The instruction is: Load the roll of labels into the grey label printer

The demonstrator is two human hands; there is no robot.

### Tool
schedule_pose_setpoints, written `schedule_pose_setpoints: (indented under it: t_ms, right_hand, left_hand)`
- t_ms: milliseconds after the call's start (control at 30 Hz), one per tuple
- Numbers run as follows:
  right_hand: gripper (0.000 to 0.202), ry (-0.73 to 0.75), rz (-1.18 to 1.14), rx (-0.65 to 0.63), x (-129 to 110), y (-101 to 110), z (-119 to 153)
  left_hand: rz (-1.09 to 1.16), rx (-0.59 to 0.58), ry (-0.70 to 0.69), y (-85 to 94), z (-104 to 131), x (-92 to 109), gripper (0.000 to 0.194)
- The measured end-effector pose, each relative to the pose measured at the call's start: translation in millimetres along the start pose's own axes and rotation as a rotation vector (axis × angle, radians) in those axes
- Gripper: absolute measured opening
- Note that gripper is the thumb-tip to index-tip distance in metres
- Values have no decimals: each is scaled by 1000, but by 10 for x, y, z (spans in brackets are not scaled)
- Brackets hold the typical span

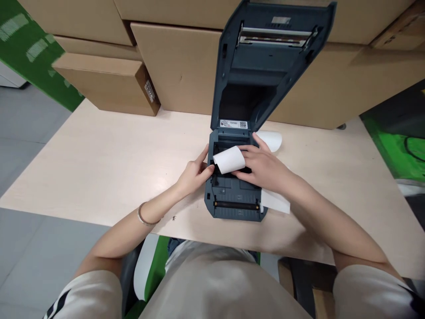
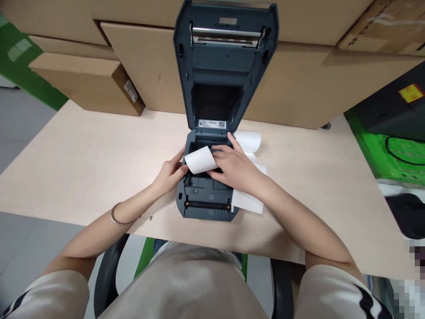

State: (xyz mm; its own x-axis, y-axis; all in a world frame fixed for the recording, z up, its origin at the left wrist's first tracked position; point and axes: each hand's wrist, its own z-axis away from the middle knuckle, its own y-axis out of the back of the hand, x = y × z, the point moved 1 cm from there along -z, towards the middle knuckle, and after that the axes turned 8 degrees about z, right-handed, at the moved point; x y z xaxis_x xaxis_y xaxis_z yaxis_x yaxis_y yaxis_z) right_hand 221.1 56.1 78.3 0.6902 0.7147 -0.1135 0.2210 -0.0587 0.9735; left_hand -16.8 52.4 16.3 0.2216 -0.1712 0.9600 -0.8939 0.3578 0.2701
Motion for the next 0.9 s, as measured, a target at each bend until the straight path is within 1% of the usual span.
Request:
schedule_pose_setpoints:
  t_ms: [67, 167, 267, 367, 467, 633, 733, 833, 900]
  right_hand:
    - [26, 74, -51, 39, -15, 18, 82]
    - [23, 197, -63, 133, -126, 20, 260]
    - [20, 240, -35, 190, -294, -12, 452]
    - [18, 242, -30, 147, -435, -14, 586]
    - [16, 241, -20, 112, -504, 38, 645]
    - [24, 249, -20, 93, -522, 94, 686]
    - [20, 254, -27, 104, -506, 94, 725]
    - [30, 259, -15, 122, -486, 96, 764]
    - [32, 260, 4, 128, -483, 104, 782]
  left_hand:
    - [-12, -3, 4, 4, 1, 19, 79]
    - [-19, -1, 0, 6, 2, 33, 77]
    - [-11, -3, -15, 5, 6, 34, 76]
    - [-7, -1, -12, 6, 8, 34, 76]
    - [-1, 2, -10, 11, 6, 33, 76]
    - [48, 3, -1, 1, 3, 15, 75]
    - [134, 41, 53, -30, 13, -5, 74]
    - [226, 59, 123, -71, 29, -22, 73]
    - [259, 58, 134, -94, 36, -23, 71]
